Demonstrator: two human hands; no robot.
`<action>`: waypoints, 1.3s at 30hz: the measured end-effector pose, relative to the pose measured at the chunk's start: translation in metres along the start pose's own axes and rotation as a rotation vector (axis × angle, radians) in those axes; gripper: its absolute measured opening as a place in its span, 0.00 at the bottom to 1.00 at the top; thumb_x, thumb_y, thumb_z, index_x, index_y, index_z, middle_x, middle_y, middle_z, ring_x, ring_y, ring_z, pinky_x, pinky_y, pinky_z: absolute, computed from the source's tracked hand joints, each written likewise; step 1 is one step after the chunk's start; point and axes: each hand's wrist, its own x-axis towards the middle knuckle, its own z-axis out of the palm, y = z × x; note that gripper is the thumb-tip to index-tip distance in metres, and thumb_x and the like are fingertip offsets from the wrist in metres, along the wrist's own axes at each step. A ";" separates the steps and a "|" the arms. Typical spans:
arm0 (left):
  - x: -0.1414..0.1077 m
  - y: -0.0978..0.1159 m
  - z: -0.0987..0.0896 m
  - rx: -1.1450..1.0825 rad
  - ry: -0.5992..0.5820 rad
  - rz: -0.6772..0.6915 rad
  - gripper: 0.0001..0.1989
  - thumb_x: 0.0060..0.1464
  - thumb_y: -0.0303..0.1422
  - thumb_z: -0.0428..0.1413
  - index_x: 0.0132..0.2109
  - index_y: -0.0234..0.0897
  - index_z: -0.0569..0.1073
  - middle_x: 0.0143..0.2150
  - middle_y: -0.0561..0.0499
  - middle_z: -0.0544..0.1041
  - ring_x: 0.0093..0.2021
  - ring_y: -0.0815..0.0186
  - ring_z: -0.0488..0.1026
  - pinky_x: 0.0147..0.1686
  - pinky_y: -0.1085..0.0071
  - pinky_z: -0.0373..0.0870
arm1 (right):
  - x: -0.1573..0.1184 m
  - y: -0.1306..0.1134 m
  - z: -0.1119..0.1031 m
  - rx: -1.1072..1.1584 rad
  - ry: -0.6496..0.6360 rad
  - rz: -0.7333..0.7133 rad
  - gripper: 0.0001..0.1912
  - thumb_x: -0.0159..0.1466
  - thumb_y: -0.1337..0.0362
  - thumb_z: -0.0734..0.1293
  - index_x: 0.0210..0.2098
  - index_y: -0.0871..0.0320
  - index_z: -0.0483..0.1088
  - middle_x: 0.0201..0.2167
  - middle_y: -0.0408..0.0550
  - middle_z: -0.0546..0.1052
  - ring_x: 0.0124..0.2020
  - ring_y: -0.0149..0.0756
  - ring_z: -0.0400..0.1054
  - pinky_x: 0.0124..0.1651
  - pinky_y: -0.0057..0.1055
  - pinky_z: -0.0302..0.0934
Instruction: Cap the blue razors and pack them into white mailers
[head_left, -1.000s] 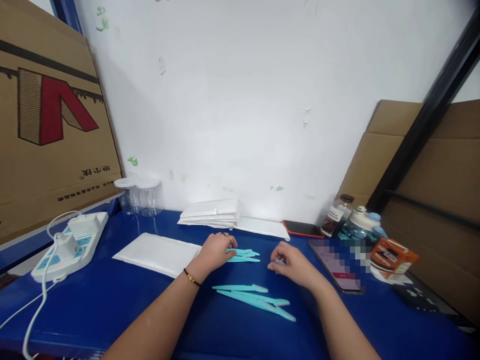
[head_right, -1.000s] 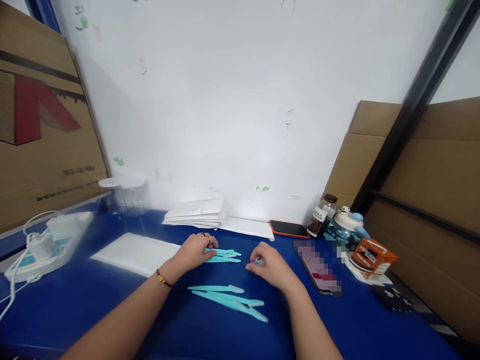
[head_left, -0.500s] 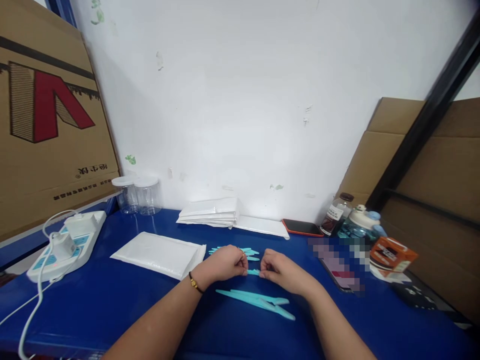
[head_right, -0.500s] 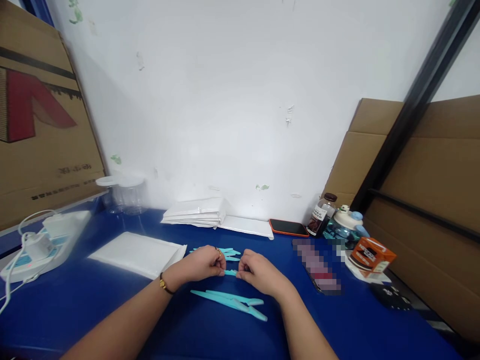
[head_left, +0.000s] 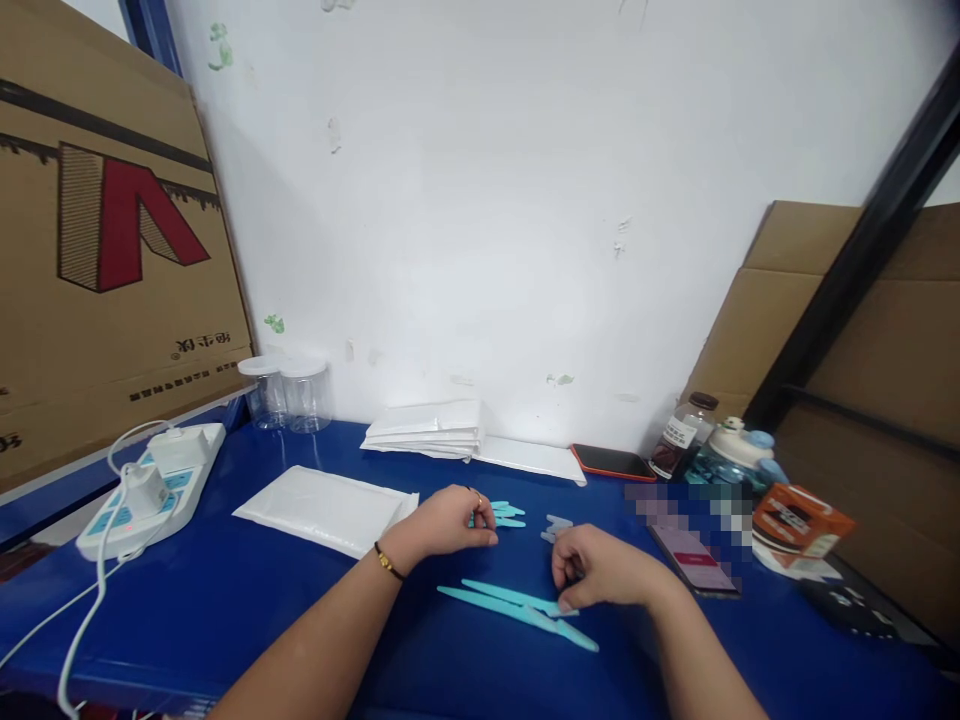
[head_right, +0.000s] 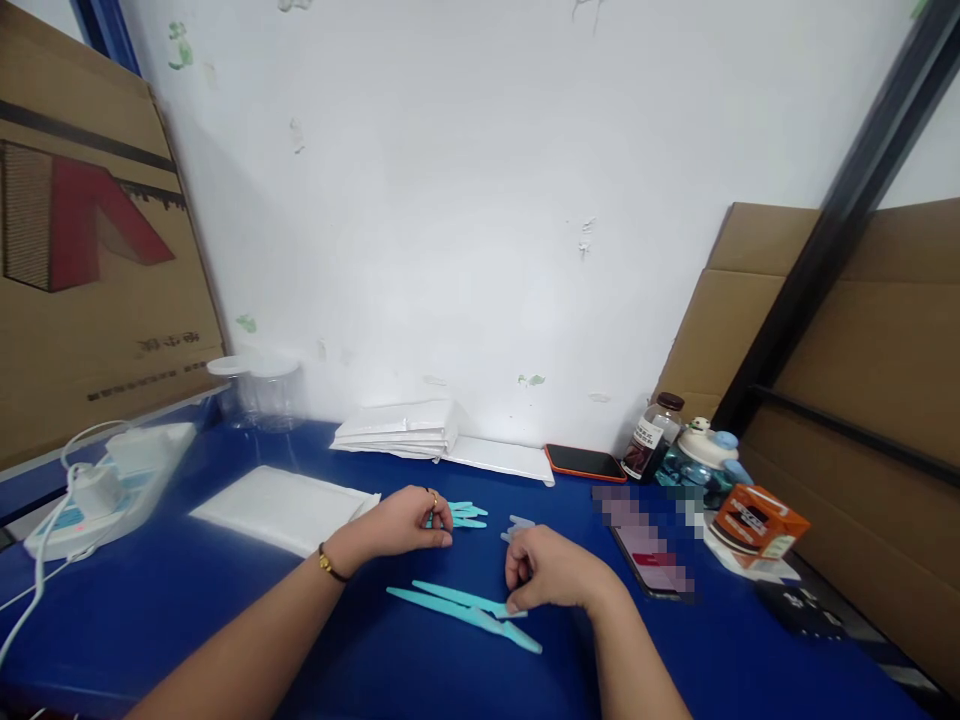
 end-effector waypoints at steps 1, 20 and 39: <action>-0.001 0.004 0.003 -0.035 -0.050 0.017 0.13 0.48 0.43 0.57 0.37 0.41 0.76 0.30 0.54 0.74 0.29 0.70 0.69 0.26 0.77 0.58 | 0.002 -0.002 0.003 -0.017 0.003 -0.008 0.06 0.47 0.66 0.71 0.25 0.58 0.73 0.24 0.40 0.69 0.25 0.28 0.61 0.26 0.23 0.53; -0.001 -0.014 -0.018 0.180 0.174 -0.154 0.07 0.45 0.34 0.60 0.34 0.38 0.75 0.33 0.52 0.75 0.35 0.65 0.69 0.33 0.73 0.57 | 0.003 0.024 -0.017 -0.079 0.455 0.141 0.04 0.50 0.66 0.69 0.27 0.59 0.73 0.27 0.46 0.73 0.28 0.34 0.66 0.29 0.27 0.57; -0.001 0.019 0.011 -0.105 -0.073 -0.053 0.11 0.45 0.40 0.59 0.34 0.39 0.75 0.26 0.55 0.74 0.25 0.70 0.68 0.22 0.77 0.56 | 0.014 -0.021 0.006 0.099 0.144 -0.083 0.18 0.60 0.52 0.63 0.26 0.60 0.73 0.23 0.43 0.71 0.24 0.28 0.61 0.26 0.24 0.53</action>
